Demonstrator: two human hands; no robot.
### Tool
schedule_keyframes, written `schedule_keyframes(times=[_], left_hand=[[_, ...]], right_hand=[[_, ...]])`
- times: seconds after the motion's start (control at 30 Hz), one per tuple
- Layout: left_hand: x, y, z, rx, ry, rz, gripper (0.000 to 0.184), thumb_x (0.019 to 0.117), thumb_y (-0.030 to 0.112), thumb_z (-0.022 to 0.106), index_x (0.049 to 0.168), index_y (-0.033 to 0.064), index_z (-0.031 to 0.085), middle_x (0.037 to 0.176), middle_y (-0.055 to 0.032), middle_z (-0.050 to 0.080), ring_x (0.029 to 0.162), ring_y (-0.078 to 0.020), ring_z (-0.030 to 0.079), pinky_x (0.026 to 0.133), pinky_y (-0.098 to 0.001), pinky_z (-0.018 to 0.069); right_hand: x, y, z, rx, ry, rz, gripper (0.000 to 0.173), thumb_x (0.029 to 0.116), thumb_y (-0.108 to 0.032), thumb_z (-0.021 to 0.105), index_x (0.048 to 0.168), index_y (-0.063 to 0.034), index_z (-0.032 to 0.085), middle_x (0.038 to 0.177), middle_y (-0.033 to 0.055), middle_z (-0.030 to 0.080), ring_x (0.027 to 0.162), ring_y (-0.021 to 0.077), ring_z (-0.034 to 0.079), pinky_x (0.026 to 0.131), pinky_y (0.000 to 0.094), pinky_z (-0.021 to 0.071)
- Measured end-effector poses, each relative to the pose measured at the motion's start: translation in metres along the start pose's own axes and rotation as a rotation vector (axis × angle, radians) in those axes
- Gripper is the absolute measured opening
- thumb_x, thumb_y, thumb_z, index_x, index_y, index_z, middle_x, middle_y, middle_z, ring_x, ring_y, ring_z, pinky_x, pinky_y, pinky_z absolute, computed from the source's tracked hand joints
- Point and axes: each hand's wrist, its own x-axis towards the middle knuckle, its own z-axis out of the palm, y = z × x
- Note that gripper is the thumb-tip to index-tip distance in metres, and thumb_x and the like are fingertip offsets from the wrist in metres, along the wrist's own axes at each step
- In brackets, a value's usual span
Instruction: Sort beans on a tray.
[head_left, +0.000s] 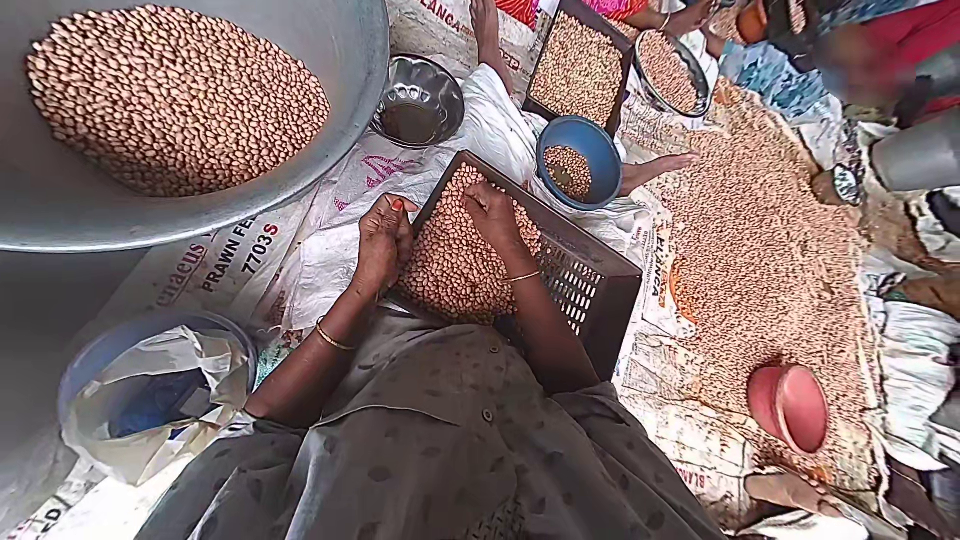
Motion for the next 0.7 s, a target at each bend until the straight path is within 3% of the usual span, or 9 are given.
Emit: schedule_keyframes(times=[0.1,0.17,0.23,0.27,0.37,0.5,0.57,0.6,0.7], left_hand=[[0.0,0.001,-0.001,-0.025,0.009,-0.011,0.029,0.1109,0.017,0.034,0.099,0.0135,0.06,0.052,0.0108,0.04,0.04,0.0002,0.034,0.039,-0.0149,0.0307],[0.0,0.002,-0.001,-0.028,0.008,-0.013,0.029,0.111,0.017,0.033,0.099,0.0134,0.06,0.053,0.0108,0.04,0.04,0.0003,0.035,0.04,-0.0146,0.0313],[0.0,0.001,-0.002,-0.034,0.002,-0.01,0.03,0.1111,0.017,0.033,0.099,0.0132,0.06,0.053,0.0107,0.04,0.04,0.0003,0.035,0.04,-0.0145,0.0314],[0.0,0.0,-0.003,-0.033,-0.001,-0.011,0.03,0.1112,0.018,0.033,0.1,0.0134,0.06,0.053,0.0108,0.041,0.04,0.0004,0.035,0.04,-0.0144,0.0315],[-0.001,0.001,-0.003,-0.038,0.0,-0.015,0.031,0.1111,0.018,0.033,0.099,0.0136,0.061,0.053,0.0108,0.041,0.04,0.0007,0.035,0.039,-0.0143,0.0312],[0.0,0.001,-0.001,-0.036,0.0,-0.024,0.03,0.1112,0.018,0.033,0.099,0.0139,0.061,0.053,0.011,0.041,0.04,0.0008,0.035,0.039,-0.0142,0.0311],[-0.001,0.002,-0.001,-0.031,0.007,-0.028,0.03,0.1109,0.017,0.034,0.099,0.0137,0.061,0.052,0.0109,0.041,0.04,0.0005,0.035,0.039,-0.0146,0.0308],[-0.001,0.003,-0.001,-0.031,0.007,-0.028,0.029,0.1108,0.017,0.034,0.099,0.0137,0.06,0.052,0.0108,0.041,0.04,0.0007,0.035,0.039,-0.0145,0.031],[0.0,0.004,-0.001,-0.029,-0.004,-0.026,0.029,0.1109,0.018,0.033,0.1,0.0142,0.06,0.052,0.0111,0.041,0.04,0.0009,0.035,0.039,-0.0141,0.0313]], right_hand=[[-0.001,0.0,-0.002,-0.032,-0.044,0.012,0.024,0.1021,-0.014,0.058,0.115,0.0026,0.07,0.104,0.0212,0.073,0.098,0.0358,0.071,0.091,0.0551,0.0537],[-0.002,0.001,-0.002,0.064,0.012,0.023,0.021,0.1017,-0.013,0.059,0.11,0.0031,0.071,0.096,0.0184,0.073,0.09,0.0294,0.071,0.085,0.0485,0.0549],[-0.005,0.003,-0.005,0.491,0.111,0.032,0.014,0.1018,-0.008,0.058,0.102,0.001,0.068,0.076,0.0049,0.064,0.062,0.0078,0.055,0.061,0.0231,0.0482],[-0.007,0.0,-0.009,0.809,0.12,0.068,0.014,0.1032,-0.007,0.054,0.095,-0.0043,0.065,0.065,-0.0024,0.055,0.049,0.0016,0.043,0.046,0.0165,0.0377],[-0.02,-0.008,-0.023,1.236,-0.072,0.118,0.022,0.1046,-0.017,0.044,0.093,-0.0136,0.063,0.075,-0.0056,0.062,0.043,-0.0024,0.039,0.037,0.0127,0.0309],[-0.037,-0.024,-0.009,0.692,-0.189,-0.026,0.028,0.1086,-0.015,0.044,0.098,-0.0039,0.068,0.067,-0.0056,0.052,0.05,0.0008,0.041,0.046,0.0168,0.0342],[-0.039,-0.027,0.0,0.209,-0.221,-0.141,0.027,0.1056,-0.012,0.049,0.114,-0.0029,0.074,0.097,0.0098,0.074,0.087,0.0183,0.07,0.081,0.0372,0.0557],[-0.039,-0.03,0.004,0.055,-0.229,-0.167,0.029,0.1049,-0.012,0.05,0.121,-0.0043,0.073,0.109,0.0144,0.076,0.099,0.0282,0.073,0.09,0.0491,0.0561],[-0.041,-0.04,0.006,-0.211,-0.252,-0.184,0.032,0.1047,-0.014,0.051,0.129,-0.0083,0.07,0.104,0.0186,0.076,0.094,0.0395,0.073,0.084,0.0591,0.0545]])
